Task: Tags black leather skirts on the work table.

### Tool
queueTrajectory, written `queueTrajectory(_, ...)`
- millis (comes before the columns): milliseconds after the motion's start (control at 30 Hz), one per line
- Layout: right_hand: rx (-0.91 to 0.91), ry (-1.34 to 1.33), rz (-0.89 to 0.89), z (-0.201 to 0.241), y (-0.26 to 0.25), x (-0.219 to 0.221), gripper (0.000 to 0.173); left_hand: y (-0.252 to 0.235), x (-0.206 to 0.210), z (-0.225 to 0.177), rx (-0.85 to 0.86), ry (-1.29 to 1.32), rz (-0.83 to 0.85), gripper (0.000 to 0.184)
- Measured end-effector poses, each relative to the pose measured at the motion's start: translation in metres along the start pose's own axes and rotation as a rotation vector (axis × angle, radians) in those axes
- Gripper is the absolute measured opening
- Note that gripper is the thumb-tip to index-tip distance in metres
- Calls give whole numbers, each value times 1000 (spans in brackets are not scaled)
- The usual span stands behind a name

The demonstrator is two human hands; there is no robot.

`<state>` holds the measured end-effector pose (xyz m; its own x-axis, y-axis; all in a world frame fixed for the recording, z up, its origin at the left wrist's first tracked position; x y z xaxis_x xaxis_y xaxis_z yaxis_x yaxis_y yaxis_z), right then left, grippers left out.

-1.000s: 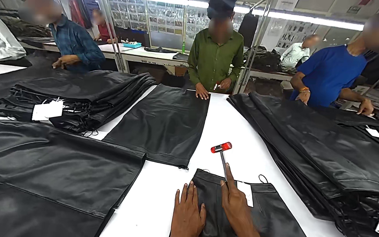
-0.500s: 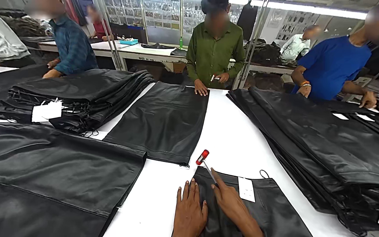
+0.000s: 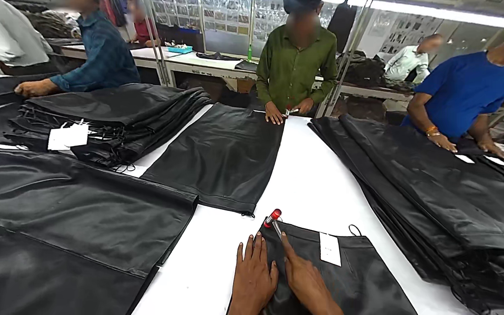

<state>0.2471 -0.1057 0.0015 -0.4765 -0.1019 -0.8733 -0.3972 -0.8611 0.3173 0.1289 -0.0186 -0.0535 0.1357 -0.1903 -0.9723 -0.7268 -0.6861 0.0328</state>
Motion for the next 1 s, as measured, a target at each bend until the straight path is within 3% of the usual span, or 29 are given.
queueTrajectory(33, -6, -29, 4, -3, 2, -6, 58, 1, -1, 0, 7, 2, 9, 69)
queueTrajectory(133, -167, -96, -494, 6, 14, -13, 52, -2, -1, 1, -1, 0, 4, 69)
queueTrajectory(167, -187, -94, -582, 10, 16, -8, 51, -2, -1, 1, -6, 1, 4, 69)
queueTrajectory(200, -170, -62, -542, 11, 15, -1, 51, -2, 0, 1, -9, 3, 1, 69)
queueTrajectory(267, -37, 9, -127, 5, 9, 7, 57, 0, 1, 1, -1, 6, 7, 67)
queueTrajectory(300, -6, 9, -9, 4, 7, 5, 59, 2, 2, 1, 7, 5, 4, 66)
queueTrajectory(333, -20, -10, -31, 4, 8, -2, 58, 1, 2, 2, 17, 4, -15, 65)
queueTrajectory(433, -154, -61, -462, 13, 17, -4, 52, 1, 2, 3, 15, 9, -45, 63)
queueTrajectory(467, -152, -45, -470, 13, 16, 0, 51, 0, 2, 3, 13, 10, -51, 63)
queueTrajectory(567, -3, 35, 18, 5, 5, 2, 58, 2, 4, 2, 15, 1, -37, 62)
queueTrajectory(600, 3, 19, 54, 3, 5, -5, 58, 2, 3, 2, 22, 0, -40, 62)
queueTrajectory(733, -90, -35, -357, 7, 11, 0, 53, -1, 0, 2, 13, 5, -45, 61)
queueTrajectory(833, 25, 28, 66, 3, 5, 0, 59, 0, 0, -1, 13, -10, -22, 62)
queueTrajectory(867, 32, 9, 131, 0, 5, -7, 58, 1, 0, -1, 21, -18, -19, 62)
queueTrajectory(933, 7, -58, 101, -5, 15, -24, 56, -1, -1, -1, 22, -11, -27, 63)
queueTrajectory(1000, -44, -145, -53, -15, 40, -21, 56, 2, 1, 1, 35, 20, -86, 62)
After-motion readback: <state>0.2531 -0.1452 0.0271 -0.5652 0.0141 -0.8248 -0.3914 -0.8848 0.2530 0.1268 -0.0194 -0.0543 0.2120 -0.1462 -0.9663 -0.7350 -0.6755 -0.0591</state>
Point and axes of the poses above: each hand's wrist, its own y-axis away from the middle knuckle, its own x-axis out of the palm, z = x × y, the point moved 2 cm from there along -y, towards the middle knuckle, and after that the axes turned 11 degrees about z, right-handed, at the moved point
